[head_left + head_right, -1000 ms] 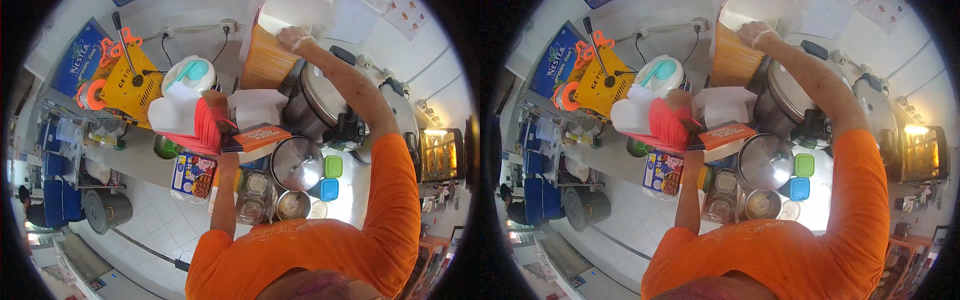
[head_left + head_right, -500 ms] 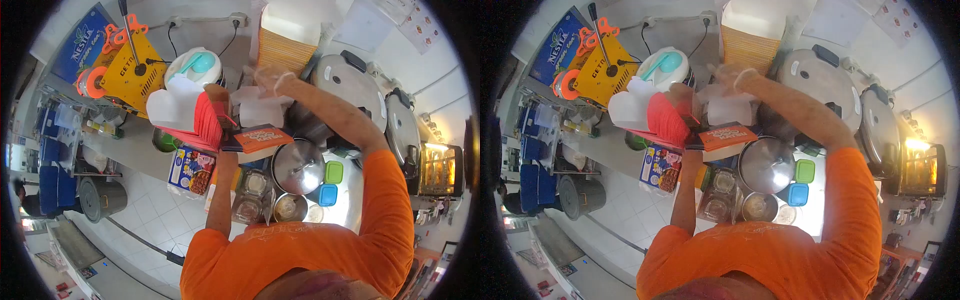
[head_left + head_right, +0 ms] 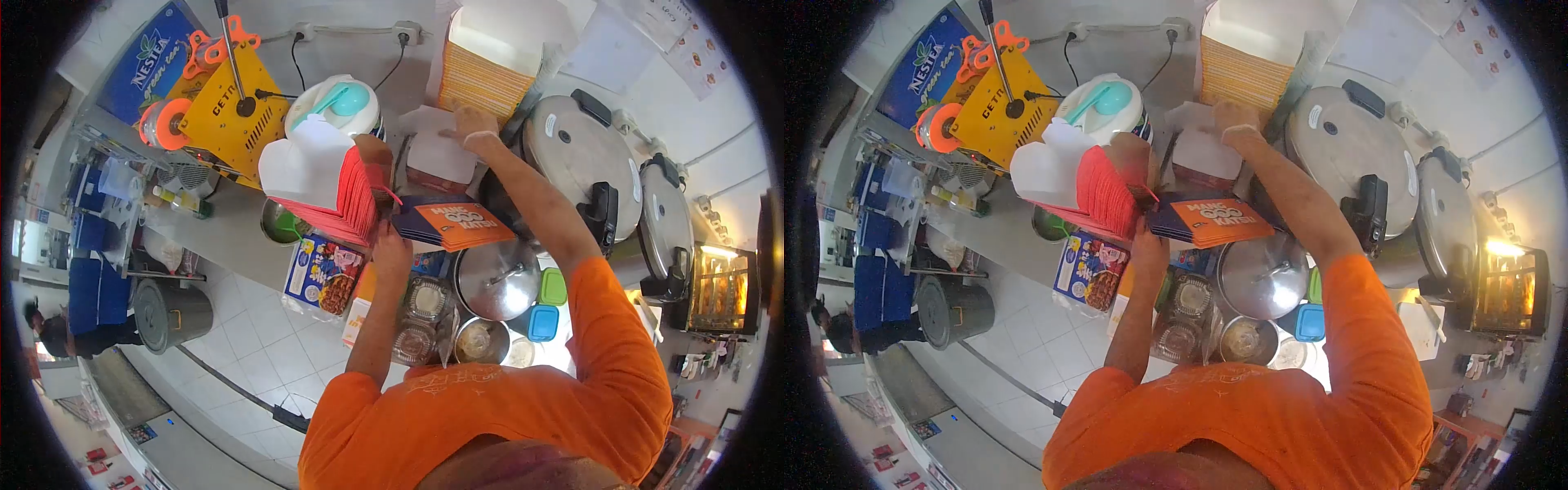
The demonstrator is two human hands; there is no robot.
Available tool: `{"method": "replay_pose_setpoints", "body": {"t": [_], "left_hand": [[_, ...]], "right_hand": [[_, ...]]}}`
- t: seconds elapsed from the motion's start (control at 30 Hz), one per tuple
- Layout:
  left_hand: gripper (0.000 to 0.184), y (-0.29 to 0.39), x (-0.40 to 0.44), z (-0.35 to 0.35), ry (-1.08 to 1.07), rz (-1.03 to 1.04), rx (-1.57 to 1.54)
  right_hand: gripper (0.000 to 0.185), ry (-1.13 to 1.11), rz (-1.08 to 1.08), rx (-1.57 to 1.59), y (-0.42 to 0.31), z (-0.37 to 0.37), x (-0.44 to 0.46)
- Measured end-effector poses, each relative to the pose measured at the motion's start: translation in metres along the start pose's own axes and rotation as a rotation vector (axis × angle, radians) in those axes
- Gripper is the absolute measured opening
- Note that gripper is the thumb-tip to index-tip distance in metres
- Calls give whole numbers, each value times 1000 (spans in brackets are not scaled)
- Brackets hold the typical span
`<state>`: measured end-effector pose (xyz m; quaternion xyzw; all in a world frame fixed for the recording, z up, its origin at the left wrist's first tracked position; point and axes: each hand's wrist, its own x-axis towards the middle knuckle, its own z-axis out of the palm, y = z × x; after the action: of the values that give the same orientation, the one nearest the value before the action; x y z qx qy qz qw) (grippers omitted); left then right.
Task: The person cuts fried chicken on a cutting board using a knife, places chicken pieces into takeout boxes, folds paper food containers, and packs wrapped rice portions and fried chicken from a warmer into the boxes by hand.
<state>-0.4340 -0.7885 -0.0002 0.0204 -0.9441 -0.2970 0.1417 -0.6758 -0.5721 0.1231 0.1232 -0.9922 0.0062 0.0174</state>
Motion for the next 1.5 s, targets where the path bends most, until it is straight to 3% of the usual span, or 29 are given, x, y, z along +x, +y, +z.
{"method": "replay_pose_setpoints", "body": {"t": [0.03,0.1,0.17,0.23,0.33,0.37,0.4,0.47,0.5,0.6,0.63,0.67,0.73,0.77,0.87,1.03,1.13,1.2,1.27,1.3,1.37,1.4,1.47,1.5], "left_hand": [[33,9,1,-5,-19,-9,-10],[37,19,5,-10,-60,-42,-26],[41,23,11,-10,-103,-90,-35],[44,26,22,-2,-143,-124,-34],[59,42,37,-11,-375,-186,-75],[67,49,42,-15,-475,-206,-100],[76,41,42,-2,-402,-205,-188],[94,5,41,42,-250,-196,-361],[111,-9,44,50,-248,-243,-502],[108,-31,43,70,-198,-259,-544],[104,-20,34,60,-23,-150,-514],[103,-18,25,51,-53,-149,-463],[100,-21,7,39,-111,-143,-359],[89,-26,-5,42,-90,-103,-359],[67,-16,-47,-2,-92,19,-285],[42,-5,-108,-49,37,153,-285],[37,28,-144,-66,29,221,-363],[32,61,-161,-69,60,292,-468],[23,79,-179,-60,-37,445,-532],[19,92,-185,-56,-78,524,-564],[14,124,-197,-52,-215,716,-640],[15,138,-203,-47,-286,808,-620],[18,173,-221,-41,-379,906,-560],[20,197,-232,-43,-389,916,-518]], "right_hand": [[48,-65,2,37,-11,-32,-20],[69,-328,-81,900,-10,-78,-81],[68,-379,-531,557,-33,-138,-152],[57,-229,-456,442,-51,-124,-194],[39,-203,-143,308,-10,-7,-177],[35,-175,-213,254,5,7,-162],[34,-144,-284,197,15,14,-144],[35,-240,-222,83,17,19,-108],[35,-265,-223,65,13,25,-94],[36,-315,-200,14,8,72,-44],[36,-320,-176,-3,13,109,-23],[36,-323,-151,-19,14,129,-13],[38,-294,-59,-39,5,114,-23],[39,-277,-12,-50,-1,103,-29],[42,-68,141,96,-30,81,-54],[42,696,75,474,-54,60,-112],[36,774,14,692,-52,-7,-217],[28,626,-1,1052,-29,-26,-304],[20,459,71,1143,10,-43,-396],[22,467,117,787,38,-48,-441],[33,731,176,782,85,-29,-527],[42,832,347,656,93,-46,-573],[54,1102,598,719,118,-59,-662],[68,1272,663,918,132,-43,-711]]}}
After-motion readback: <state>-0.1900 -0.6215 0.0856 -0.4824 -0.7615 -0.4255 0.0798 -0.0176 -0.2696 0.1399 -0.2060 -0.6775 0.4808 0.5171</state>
